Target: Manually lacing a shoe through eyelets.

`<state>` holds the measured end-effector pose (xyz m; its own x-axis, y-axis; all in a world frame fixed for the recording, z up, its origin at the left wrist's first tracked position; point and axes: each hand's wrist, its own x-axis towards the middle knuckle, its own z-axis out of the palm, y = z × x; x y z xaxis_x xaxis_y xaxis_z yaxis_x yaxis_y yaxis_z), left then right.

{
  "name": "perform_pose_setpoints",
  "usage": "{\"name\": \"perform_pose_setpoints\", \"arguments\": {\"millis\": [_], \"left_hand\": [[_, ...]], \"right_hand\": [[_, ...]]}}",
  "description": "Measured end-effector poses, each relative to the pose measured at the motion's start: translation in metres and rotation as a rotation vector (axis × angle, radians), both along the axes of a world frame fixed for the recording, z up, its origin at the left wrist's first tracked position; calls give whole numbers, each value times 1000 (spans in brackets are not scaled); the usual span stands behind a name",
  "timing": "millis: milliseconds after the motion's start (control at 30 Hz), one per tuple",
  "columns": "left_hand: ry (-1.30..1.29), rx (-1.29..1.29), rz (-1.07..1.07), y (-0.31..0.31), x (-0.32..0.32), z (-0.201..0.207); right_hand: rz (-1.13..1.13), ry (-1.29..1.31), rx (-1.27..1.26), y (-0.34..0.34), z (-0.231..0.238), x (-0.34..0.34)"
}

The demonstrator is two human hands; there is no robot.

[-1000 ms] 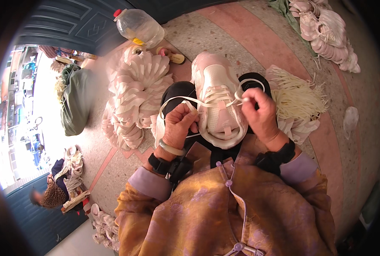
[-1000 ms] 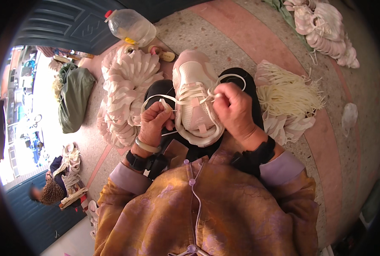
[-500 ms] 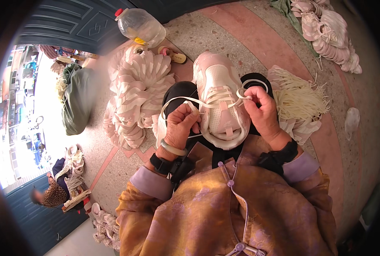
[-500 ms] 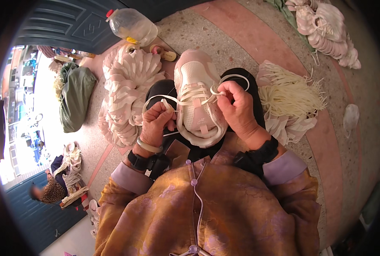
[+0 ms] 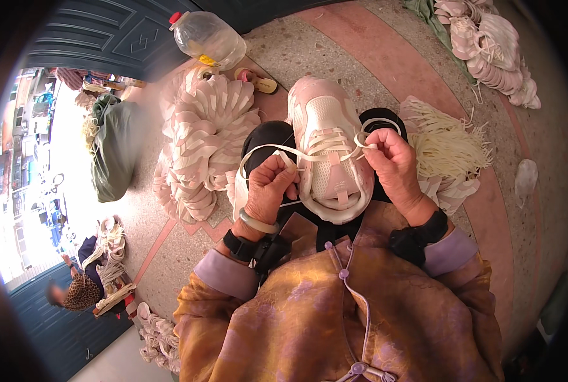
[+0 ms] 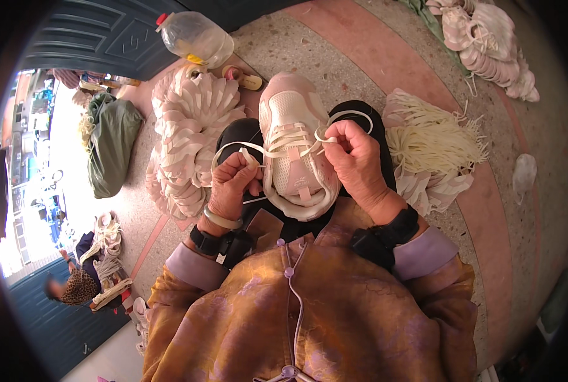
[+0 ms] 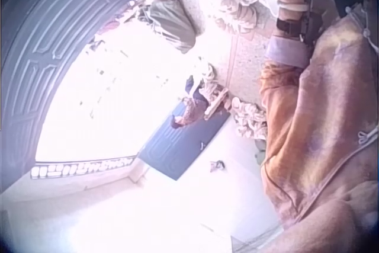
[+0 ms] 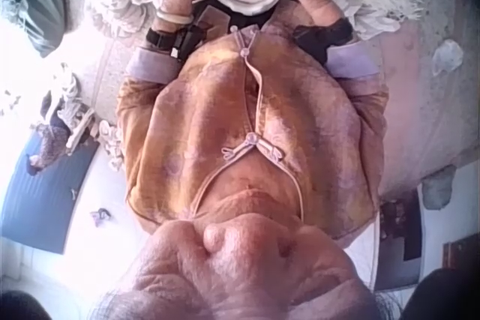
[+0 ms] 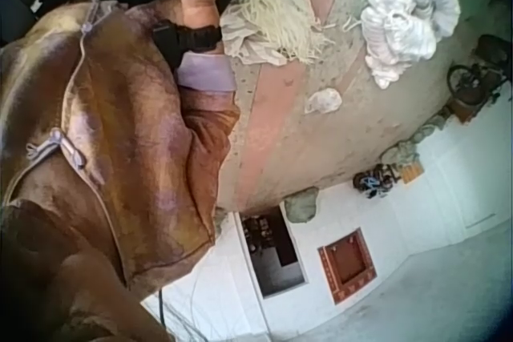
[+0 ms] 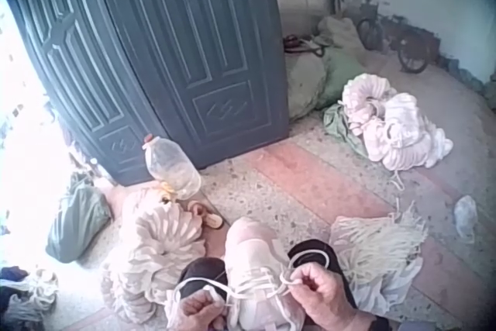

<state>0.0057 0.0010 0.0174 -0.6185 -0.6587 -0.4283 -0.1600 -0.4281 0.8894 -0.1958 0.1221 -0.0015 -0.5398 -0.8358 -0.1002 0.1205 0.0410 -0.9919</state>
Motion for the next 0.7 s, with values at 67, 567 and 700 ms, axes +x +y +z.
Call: {"name": "perform_pose_setpoints", "arguments": {"millis": [67,567,700], "left_hand": [[-7,-8,-2,0,1,-1],[34,-83,5,6,0,0],[52,-71,10,6,0,-2]], "right_hand": [[-3,60,23,-1,2,0],[76,100,74,-4,0,6],[56,-43,126,4,-4,2]]}}
